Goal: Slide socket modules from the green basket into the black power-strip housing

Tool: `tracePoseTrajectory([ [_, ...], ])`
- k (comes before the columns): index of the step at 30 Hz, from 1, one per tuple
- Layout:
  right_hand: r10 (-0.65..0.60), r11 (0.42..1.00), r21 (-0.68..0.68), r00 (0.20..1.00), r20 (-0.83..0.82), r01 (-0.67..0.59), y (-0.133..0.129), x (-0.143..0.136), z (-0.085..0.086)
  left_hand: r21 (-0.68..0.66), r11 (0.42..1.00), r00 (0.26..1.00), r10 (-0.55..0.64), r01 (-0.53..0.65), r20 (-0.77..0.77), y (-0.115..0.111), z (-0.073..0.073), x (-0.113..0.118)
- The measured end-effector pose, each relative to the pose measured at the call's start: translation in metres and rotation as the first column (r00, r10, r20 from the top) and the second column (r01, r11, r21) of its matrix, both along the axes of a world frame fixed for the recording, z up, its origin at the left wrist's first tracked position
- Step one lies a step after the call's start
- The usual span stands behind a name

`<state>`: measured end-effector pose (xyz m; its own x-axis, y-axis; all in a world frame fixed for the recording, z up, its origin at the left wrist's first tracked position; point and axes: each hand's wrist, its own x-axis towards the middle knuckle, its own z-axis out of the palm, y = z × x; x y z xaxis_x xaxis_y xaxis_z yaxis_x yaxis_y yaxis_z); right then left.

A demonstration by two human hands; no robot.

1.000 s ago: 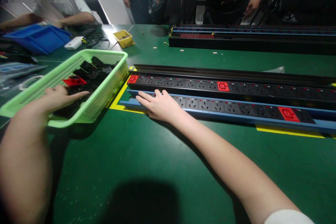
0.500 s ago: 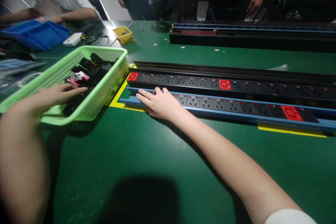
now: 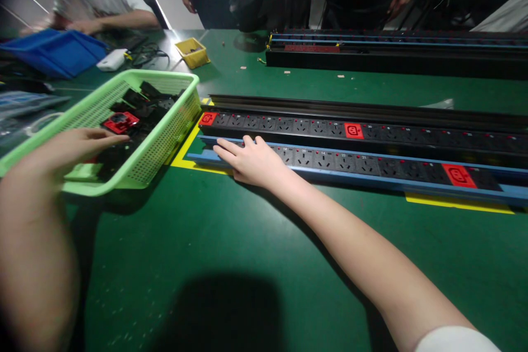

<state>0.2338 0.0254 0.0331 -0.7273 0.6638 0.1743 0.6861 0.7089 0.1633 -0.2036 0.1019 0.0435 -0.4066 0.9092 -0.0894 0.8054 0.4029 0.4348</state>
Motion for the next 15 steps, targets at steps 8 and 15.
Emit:
tracePoseTrajectory([
  [8,0.003,1.000,0.016,1.000,0.002,-0.003,0.000,0.000,0.000,0.030,0.997,0.997,-0.068,0.067,0.034,0.005,-0.006,-0.010],
  [15,0.002,1.000,0.009,1.000,0.002,-0.002,-0.001,-0.001,0.000,-0.069,0.998,0.999,0.000,-0.003,-0.050,0.003,0.006,0.003],
])
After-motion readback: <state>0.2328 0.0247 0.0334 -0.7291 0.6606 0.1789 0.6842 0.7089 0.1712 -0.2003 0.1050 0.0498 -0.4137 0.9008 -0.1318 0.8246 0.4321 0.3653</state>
